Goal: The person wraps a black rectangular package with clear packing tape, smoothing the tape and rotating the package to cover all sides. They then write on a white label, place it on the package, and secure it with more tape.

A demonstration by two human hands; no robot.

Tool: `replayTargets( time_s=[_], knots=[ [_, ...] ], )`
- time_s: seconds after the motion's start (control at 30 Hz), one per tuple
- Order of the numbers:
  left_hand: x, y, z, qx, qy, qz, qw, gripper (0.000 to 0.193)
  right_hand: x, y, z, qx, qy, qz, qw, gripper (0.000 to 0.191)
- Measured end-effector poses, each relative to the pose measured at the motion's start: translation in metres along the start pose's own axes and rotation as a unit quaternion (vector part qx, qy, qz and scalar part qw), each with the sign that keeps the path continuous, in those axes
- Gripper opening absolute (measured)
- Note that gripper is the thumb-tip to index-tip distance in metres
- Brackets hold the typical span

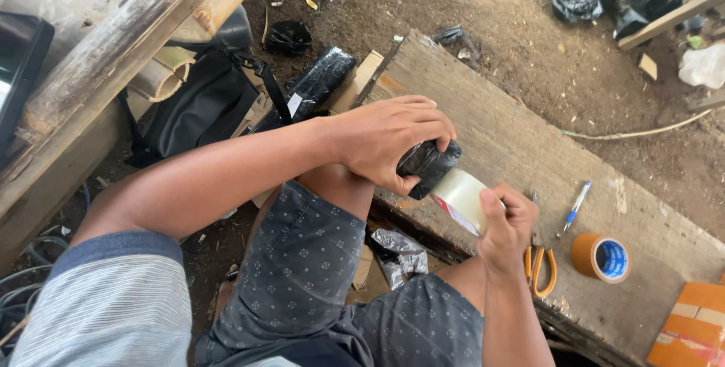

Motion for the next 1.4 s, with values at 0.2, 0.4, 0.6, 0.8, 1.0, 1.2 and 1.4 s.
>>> replayTargets(
  time_s=[0.2,0.4,0.6,0.8,1.0,1.2,1.4],
  knots=[
    [-0.002,-0.007,0.006,-0.026,-0.063,0.009,0.998,0.054,-0.013,0.061,-0.037,-0.279,-0.067,-0.086,0.954,0.031],
    [0.010,0.024,-0.009,-0.326,-0.141,0.079,0.932,0.082,-0.030,0.023,-0.056,-0.160,-0.033,-0.131,0.978,0.024],
    [0.028,0.021,-0.008,-0.331,-0.152,0.228,0.903,0.079,-0.072,-0.001,-0.080,-0.172,-0.088,-0.133,0.972,0.048],
    [0.053,0.007,0.026,-0.287,-0.123,0.272,0.910,0.083,-0.086,0.063,-0.121,-0.174,-0.034,-0.286,0.942,0.063],
    [0.098,-0.003,0.044,-0.155,0.034,0.262,0.952,0.112,-0.062,0.049,-0.115,0.186,0.008,-0.198,0.962,0.069],
    [0.155,-0.047,-0.004,-0.012,0.109,0.308,0.945,0.114,-0.032,0.004,-0.087,0.324,0.030,-0.218,0.920,0.077],
    [0.177,-0.064,-0.028,-0.006,0.139,0.250,0.958,0.109,-0.047,-0.003,-0.074,0.298,-0.044,-0.253,0.920,0.078]
  ],
)
Point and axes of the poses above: each hand's wrist, its own x-axis away from the middle knuckle, its own z-axis out of the back of the hand, y = z × x, the point moved 6 cm from there along -x, towards the middle knuckle, and after that the axes turned 15 degrees about -z, right-handed, at the moved point
